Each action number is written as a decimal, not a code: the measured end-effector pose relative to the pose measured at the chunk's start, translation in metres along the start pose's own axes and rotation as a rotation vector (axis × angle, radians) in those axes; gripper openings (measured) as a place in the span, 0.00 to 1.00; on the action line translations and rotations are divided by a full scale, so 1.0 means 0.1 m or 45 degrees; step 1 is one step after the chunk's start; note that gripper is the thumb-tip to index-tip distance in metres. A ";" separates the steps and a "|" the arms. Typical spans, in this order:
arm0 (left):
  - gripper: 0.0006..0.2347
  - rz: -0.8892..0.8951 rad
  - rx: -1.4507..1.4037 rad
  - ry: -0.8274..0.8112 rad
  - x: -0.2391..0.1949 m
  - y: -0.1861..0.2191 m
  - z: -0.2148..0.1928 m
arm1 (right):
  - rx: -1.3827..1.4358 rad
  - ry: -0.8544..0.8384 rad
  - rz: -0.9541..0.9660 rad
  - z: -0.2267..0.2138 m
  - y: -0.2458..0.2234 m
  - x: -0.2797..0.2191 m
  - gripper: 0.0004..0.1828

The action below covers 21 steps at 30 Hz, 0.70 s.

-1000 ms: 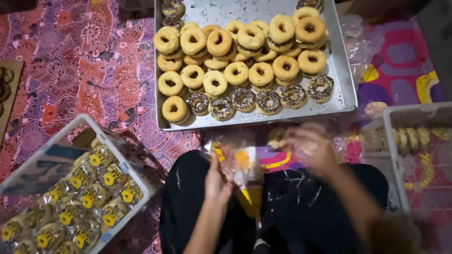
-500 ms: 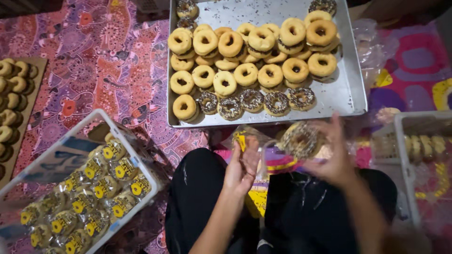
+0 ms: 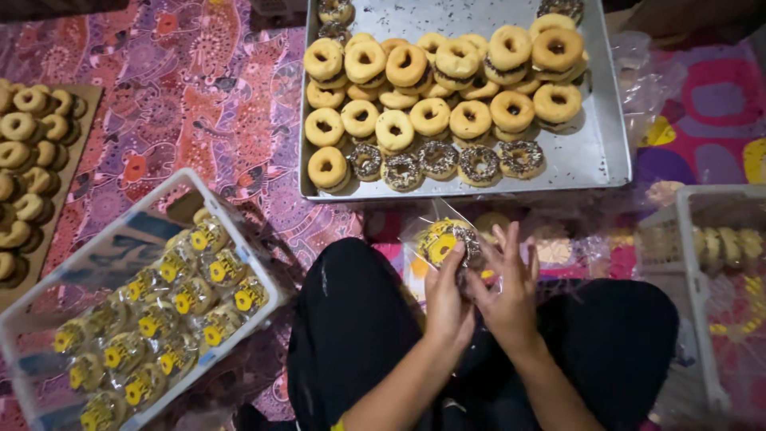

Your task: The person sits on a patterned floor mat and repeatedly picks donuts from a metal tray, places them into clear plastic bags, and arranges the sealed bags into a white plastic crate. The donuts include plain and chocolate-sprinkled varieties.

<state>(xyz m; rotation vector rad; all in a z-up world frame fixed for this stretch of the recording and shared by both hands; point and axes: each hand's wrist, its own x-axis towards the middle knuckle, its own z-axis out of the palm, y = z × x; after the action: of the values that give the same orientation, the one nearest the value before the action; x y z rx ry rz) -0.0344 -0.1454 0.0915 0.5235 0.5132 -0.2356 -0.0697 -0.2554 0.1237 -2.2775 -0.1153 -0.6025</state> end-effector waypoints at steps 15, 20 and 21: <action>0.12 0.321 0.880 -0.409 -0.23 0.32 -0.45 | -0.195 -0.301 -0.364 -0.28 -0.03 0.20 0.10; 0.09 0.418 1.983 -0.756 -0.69 0.53 -0.35 | -0.460 -0.710 -0.948 -0.58 0.12 0.20 0.12; 0.09 0.389 1.927 -0.810 -0.79 0.60 -0.34 | -0.496 -0.673 -0.998 -0.64 0.19 0.27 0.10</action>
<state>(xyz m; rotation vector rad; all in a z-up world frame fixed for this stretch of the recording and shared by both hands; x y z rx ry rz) -0.0943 -0.0701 0.1325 1.8932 -0.4895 -0.4559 -0.0652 -0.3164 0.1619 -2.6910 -1.2866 -0.3972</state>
